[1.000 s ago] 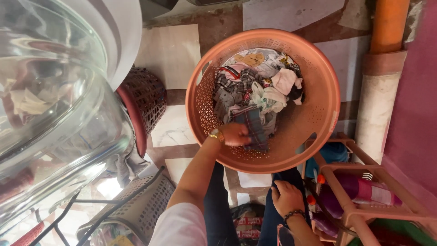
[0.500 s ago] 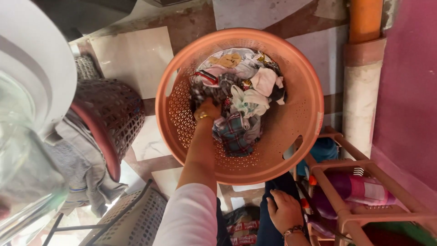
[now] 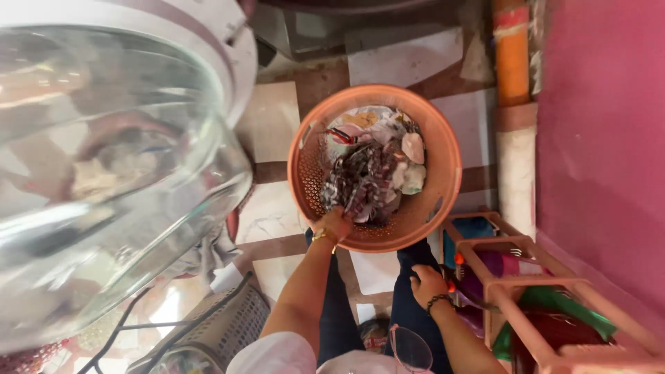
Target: Sorting and inspecting various pieces of laundry from a basket on the floor.
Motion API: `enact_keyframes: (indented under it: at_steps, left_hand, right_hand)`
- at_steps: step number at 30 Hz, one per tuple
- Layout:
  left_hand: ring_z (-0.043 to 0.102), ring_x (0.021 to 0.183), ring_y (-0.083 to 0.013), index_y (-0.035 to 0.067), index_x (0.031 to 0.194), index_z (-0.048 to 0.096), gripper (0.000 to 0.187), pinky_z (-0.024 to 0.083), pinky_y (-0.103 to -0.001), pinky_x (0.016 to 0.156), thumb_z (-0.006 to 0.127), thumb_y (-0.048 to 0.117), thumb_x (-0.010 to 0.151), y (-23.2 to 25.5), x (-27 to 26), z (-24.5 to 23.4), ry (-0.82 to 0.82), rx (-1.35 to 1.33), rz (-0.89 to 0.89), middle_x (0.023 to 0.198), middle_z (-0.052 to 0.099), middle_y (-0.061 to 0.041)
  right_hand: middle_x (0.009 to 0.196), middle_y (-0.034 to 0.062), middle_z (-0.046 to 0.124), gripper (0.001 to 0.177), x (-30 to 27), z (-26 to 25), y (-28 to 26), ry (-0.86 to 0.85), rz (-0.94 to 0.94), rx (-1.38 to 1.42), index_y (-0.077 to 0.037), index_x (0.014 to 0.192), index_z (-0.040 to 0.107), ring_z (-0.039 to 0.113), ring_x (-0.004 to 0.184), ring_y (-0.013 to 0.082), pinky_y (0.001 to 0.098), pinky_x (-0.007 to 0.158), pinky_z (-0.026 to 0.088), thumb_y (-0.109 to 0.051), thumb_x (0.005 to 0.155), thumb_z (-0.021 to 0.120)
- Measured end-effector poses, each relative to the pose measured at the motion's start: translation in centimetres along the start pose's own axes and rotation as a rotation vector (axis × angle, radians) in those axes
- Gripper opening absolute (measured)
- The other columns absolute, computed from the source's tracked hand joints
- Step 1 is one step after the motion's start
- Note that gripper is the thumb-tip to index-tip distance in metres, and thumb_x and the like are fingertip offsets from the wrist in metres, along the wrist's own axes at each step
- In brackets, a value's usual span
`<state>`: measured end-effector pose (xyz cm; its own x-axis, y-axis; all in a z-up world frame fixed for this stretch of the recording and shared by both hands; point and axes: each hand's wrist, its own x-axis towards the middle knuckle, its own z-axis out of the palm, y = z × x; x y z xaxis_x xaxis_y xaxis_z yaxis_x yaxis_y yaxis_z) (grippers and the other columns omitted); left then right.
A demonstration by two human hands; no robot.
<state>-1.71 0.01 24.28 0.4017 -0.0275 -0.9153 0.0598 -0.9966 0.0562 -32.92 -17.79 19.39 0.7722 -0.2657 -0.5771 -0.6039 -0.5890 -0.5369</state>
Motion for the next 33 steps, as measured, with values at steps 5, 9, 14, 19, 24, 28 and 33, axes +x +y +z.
enact_keyframes:
  at_steps: [5, 9, 14, 19, 24, 28, 33]
  left_hand:
    - [0.069, 0.106, -0.0364, 0.018, 0.111, 0.066, 0.04, 0.047, -0.057, 0.094, 0.05, 0.052, 0.099, -0.6, -8.2, -1.8, 0.225, -0.06, 0.16, 0.11, 0.074, -0.013]
    - [0.07, 0.097, -0.0374, 0.018, 0.106, 0.068, 0.041, 0.054, -0.05, 0.083, 0.054, 0.054, 0.095, 1.1, -14.8, -5.3, 0.301, -0.115, 0.333, 0.099, 0.074, -0.014]
    - [0.069, 0.092, -0.0396, 0.015, 0.101, 0.067, 0.037, 0.055, -0.051, 0.08, 0.055, 0.049, 0.097, 2.0, -21.0, -7.9, 0.371, -0.138, 0.583, 0.094, 0.073, -0.016]
    - [0.069, 0.084, -0.0391, 0.013, 0.091, 0.063, 0.027, 0.054, -0.051, 0.072, 0.062, 0.039, 0.096, 2.4, -30.4, -10.4, 0.58, -0.094, 0.895, 0.089, 0.071, -0.014]
    - [0.067, 0.083, -0.0396, 0.015, 0.089, 0.066, 0.017, 0.051, -0.052, 0.072, 0.07, 0.031, 0.089, 1.3, -35.4, -10.6, 0.749, 0.036, 1.117, 0.088, 0.067, -0.012]
    - [0.067, 0.087, -0.0398, 0.013, 0.1, 0.068, 0.021, 0.051, -0.052, 0.073, 0.07, 0.028, 0.085, -0.7, -32.3, -10.1, 0.776, -0.007, 1.059, 0.094, 0.068, -0.015]
    - [0.069, 0.099, -0.0359, 0.013, 0.11, 0.069, 0.023, 0.054, -0.05, 0.086, 0.068, 0.029, 0.094, -2.7, -29.6, -10.3, 0.691, -0.061, 0.841, 0.107, 0.072, -0.014]
  right_hand:
    - [0.118, 0.0178, 0.068, 0.035, -1.7, -4.9, -0.5, -0.13, 0.137, -0.092, -0.012, 0.118, 0.067, 0.066, 0.108, 0.0378, 0.0463, 0.092, 0.055, -0.028, 0.088, 0.07]
    - [0.122, 0.0178, 0.071, 0.039, -0.6, -10.0, -2.6, -0.263, 0.206, -0.131, -0.011, 0.129, 0.063, 0.068, 0.109, 0.0356, 0.0455, 0.094, 0.056, -0.034, 0.097, 0.063]
    - [0.117, 0.0156, 0.074, 0.049, 1.2, -16.8, -10.9, -0.199, 0.19, 0.114, -0.012, 0.138, 0.057, 0.074, 0.102, 0.0309, 0.0455, 0.088, 0.06, -0.037, 0.096, 0.063]
    - [0.129, 0.0027, 0.059, 0.054, 3.4, -22.6, -17.5, 0.101, 0.241, 0.952, -0.02, 0.137, 0.049, 0.059, 0.117, 0.0256, 0.0504, 0.091, 0.053, -0.042, 0.091, 0.066]
    - [0.13, 0.0053, 0.063, 0.023, 5.1, -29.3, -20.5, 0.082, 0.151, 1.381, -0.019, 0.114, 0.062, 0.061, 0.12, 0.0286, 0.0523, 0.094, 0.055, -0.014, 0.092, 0.067]
    - [0.127, 0.0091, 0.062, 0.02, 3.0, -33.9, -23.5, -0.057, -0.179, 1.503, -0.017, 0.116, 0.062, 0.06, 0.116, 0.0305, 0.0503, 0.088, 0.051, -0.011, 0.097, 0.058]
    - [0.118, 0.0099, 0.063, 0.024, 1.3, -35.9, -24.0, -0.197, -0.444, 1.595, -0.011, 0.112, 0.06, 0.061, 0.112, 0.0293, 0.0478, 0.095, 0.053, 0.0, 0.092, 0.055]
